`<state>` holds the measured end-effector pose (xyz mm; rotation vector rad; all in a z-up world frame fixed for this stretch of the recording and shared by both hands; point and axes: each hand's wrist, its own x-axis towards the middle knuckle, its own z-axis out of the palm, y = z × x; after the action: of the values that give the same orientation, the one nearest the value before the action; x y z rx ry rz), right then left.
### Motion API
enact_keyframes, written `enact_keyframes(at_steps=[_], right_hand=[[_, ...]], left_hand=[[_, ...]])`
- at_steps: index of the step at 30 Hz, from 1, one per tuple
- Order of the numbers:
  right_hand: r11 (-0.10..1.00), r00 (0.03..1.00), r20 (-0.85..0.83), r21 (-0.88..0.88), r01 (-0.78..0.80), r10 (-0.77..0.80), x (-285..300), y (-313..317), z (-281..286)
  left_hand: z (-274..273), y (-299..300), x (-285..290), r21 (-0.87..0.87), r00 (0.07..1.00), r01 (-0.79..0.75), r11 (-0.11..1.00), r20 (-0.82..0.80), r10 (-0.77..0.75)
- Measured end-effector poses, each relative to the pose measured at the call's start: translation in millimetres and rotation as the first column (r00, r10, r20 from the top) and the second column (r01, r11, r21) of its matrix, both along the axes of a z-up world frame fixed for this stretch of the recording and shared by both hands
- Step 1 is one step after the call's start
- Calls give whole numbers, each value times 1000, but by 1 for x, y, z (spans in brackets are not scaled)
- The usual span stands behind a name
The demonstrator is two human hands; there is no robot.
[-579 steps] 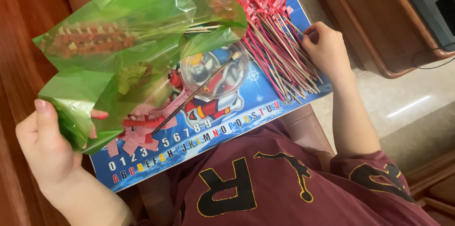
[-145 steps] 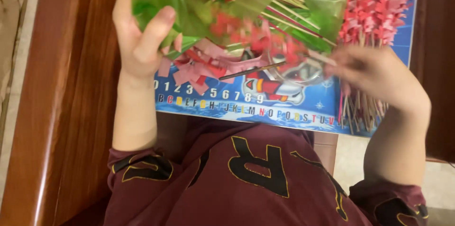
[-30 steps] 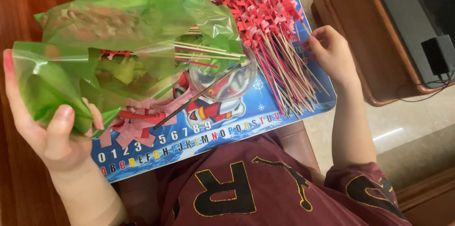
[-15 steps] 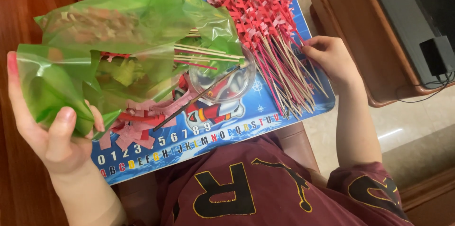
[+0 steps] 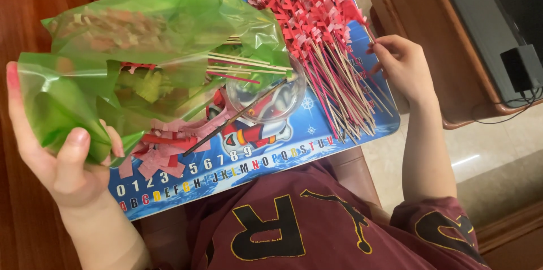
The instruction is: The person picks up wooden sticks adorned with red paper decorations from a pile and places them into a green plastic bag held in their other hand.
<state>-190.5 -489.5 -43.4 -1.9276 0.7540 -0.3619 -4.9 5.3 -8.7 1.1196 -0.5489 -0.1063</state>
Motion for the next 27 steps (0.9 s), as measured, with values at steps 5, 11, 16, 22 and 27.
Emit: enact_keyframes(at_steps=[5,11,16,22,27], right_hand=[[985,978,193,-169,-41,74,-10,-11,-10],[999,949,311,-22,-50,54,-20,8,16],[976,913,365,49,-213,181,-24,26,28],[902,884,212,30,-432,416,-30,25,25],[766,782,-71,-166,-621,619,-16,19,11]], left_hand=[[-1,2,2,-6,1000,1,1000,0,-1],[3,-1,-1,-8,1000,-17,1000,4,17],[8,-5,0,-18,999,-33,999,-9,32],[7,-7,5,1,999,-53,999,1,53],[12,-6,0,76,991,-125,989,-39,129]])
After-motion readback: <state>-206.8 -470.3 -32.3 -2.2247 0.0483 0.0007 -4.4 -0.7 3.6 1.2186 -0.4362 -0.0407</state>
